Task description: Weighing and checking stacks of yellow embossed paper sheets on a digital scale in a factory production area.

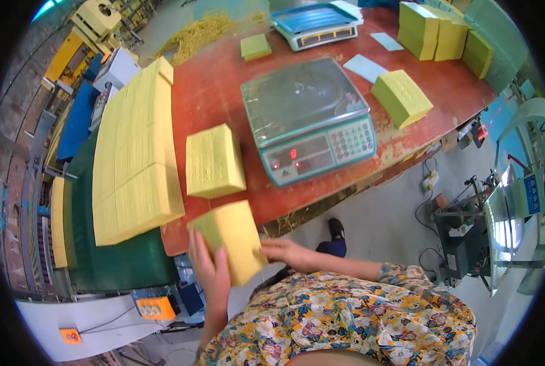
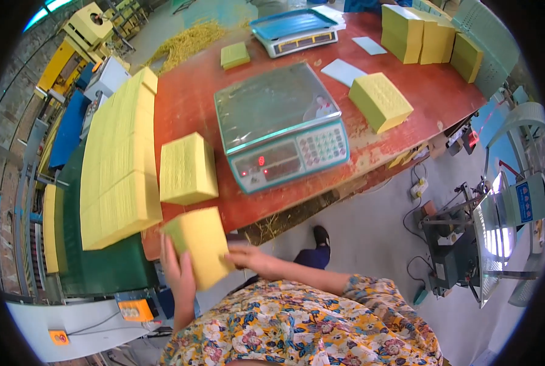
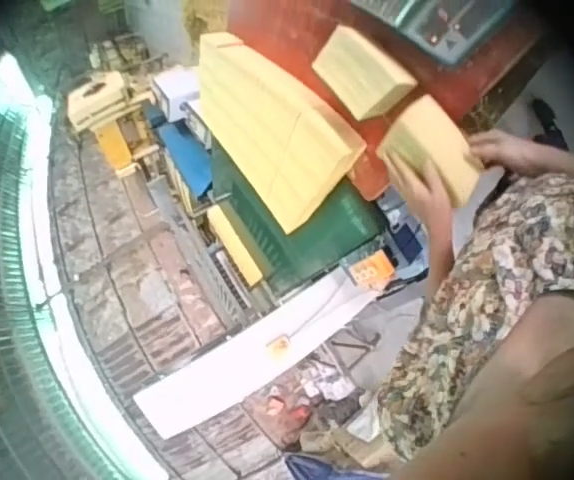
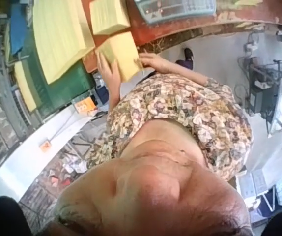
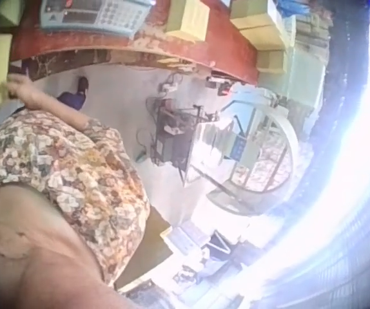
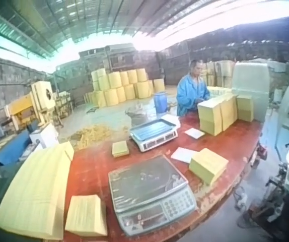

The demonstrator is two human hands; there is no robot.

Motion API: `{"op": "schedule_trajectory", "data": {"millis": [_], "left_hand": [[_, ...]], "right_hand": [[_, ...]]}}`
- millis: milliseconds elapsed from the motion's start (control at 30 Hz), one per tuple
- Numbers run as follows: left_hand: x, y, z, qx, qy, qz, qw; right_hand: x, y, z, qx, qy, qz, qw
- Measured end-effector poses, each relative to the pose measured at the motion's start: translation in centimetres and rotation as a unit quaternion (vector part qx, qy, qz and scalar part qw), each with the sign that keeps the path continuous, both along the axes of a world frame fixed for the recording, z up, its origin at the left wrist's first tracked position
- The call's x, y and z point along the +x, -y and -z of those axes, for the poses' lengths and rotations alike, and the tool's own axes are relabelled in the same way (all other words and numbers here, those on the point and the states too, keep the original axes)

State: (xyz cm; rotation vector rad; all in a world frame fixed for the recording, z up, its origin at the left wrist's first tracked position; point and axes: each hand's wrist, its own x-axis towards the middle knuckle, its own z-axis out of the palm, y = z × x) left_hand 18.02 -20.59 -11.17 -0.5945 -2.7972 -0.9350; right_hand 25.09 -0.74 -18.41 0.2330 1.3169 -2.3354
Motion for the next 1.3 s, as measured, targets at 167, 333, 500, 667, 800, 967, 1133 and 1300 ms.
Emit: {"op": "schedule_trajectory", "data": {"millis": [167,333,500,667,800,967,1133,1300], "left_hand": [[2.4,-5.7,-1.8,0.265,0.045,0.024,0.963],[-6.8,-18.3,1.2,0.657,0.199,0.054,0.725],[-13.9,-35.1,-2.8,0.784,0.362,0.159,0.478],[-14.9,-40.8,-4.0,0.764,0.434,0.145,0.455],[-15.5,-40.5,-1.1,0.796,0.445,-0.015,0.41],[-9.3,-32.8,-0.3,0.728,0.513,0.016,0.454],[-9.8,-19.6,-4.2,0.155,0.029,-0.088,0.984],[-15.7,-14.4,-1.4,-0.255,-0.078,-0.154,0.952]], "right_hand": [[0.7,-10.0,-7.6,0.096,-0.196,-0.02,0.976],[-3.7,-21.1,-16.0,0.358,-0.465,0.06,0.808],[-10.2,-28.6,-18.4,0.635,-0.447,0.152,0.612],[-16.0,-31.4,-19.6,0.716,-0.396,0.138,0.558],[-18.6,-31.0,-18.5,0.753,-0.403,0.161,0.494],[-18.2,-29.3,-16.5,0.761,-0.42,0.14,0.475],[-17.0,-27.5,-15.7,0.797,-0.385,0.115,0.451],[-16.6,-26.5,-15.5,0.824,-0.373,0.083,0.419]]}}
